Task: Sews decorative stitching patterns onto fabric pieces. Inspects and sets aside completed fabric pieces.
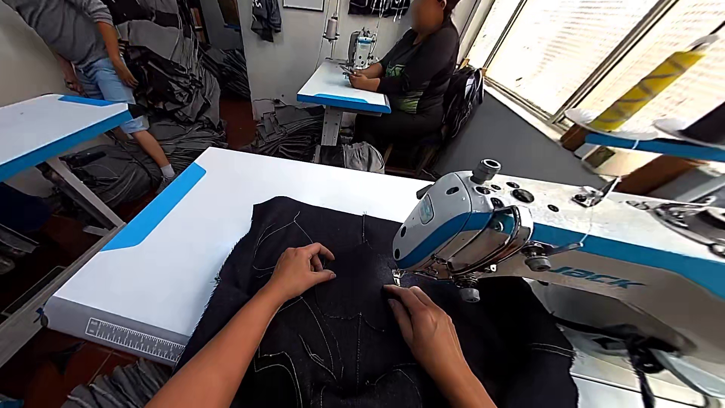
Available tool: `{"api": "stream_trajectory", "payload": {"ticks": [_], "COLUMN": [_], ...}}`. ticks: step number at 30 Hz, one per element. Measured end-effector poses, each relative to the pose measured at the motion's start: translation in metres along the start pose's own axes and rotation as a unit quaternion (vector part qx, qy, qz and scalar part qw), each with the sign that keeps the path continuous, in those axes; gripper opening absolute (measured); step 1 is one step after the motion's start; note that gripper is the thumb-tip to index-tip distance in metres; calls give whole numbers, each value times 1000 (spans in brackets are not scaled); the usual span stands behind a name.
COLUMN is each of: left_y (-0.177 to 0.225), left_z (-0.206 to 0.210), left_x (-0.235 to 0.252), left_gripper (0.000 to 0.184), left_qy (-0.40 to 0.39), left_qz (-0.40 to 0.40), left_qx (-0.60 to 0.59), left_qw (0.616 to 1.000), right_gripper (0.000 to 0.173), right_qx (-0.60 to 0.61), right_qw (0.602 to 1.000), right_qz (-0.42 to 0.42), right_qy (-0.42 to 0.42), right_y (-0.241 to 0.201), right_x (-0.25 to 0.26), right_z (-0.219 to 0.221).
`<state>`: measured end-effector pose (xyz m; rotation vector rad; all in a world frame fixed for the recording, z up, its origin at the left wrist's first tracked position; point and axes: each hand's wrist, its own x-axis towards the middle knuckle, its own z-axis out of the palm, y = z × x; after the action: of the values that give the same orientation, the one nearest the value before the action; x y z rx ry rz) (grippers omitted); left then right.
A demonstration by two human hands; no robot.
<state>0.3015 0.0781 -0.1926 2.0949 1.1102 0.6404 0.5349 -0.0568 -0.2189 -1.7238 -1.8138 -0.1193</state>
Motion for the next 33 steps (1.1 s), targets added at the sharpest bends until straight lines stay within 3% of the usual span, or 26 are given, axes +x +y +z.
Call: {"api": "stream_trajectory", "payload": {"ticks": [16, 20, 25, 30, 33], "left_y": [4, 2, -3, -7, -9], "left_z": [5, 5, 4, 10, 14], "left_x": [-1, -2, -2, -1, 0], "left_gripper": [36, 41, 32, 41, 42], "left_qy": [50, 135, 236, 111, 61], "left_qz": [0, -7, -42, 100, 130], "left_qx": [18, -21, -96, 35, 119], "left_qw": [999, 991, 966, 988, 982], "right_gripper": [26, 28, 29, 30, 30], "right_qx": [2, 4, 4, 10, 12], "right_qw": [1000, 1000, 1000, 1000, 1000], "right_qz": [24, 17, 13, 13, 13], "right_qy": [2, 6, 15, 8, 9], "right_y": [-1, 0, 0, 2, 2], "right_x": [1, 0, 0, -1, -1], "right_z": [0, 1, 1, 1, 0]}}
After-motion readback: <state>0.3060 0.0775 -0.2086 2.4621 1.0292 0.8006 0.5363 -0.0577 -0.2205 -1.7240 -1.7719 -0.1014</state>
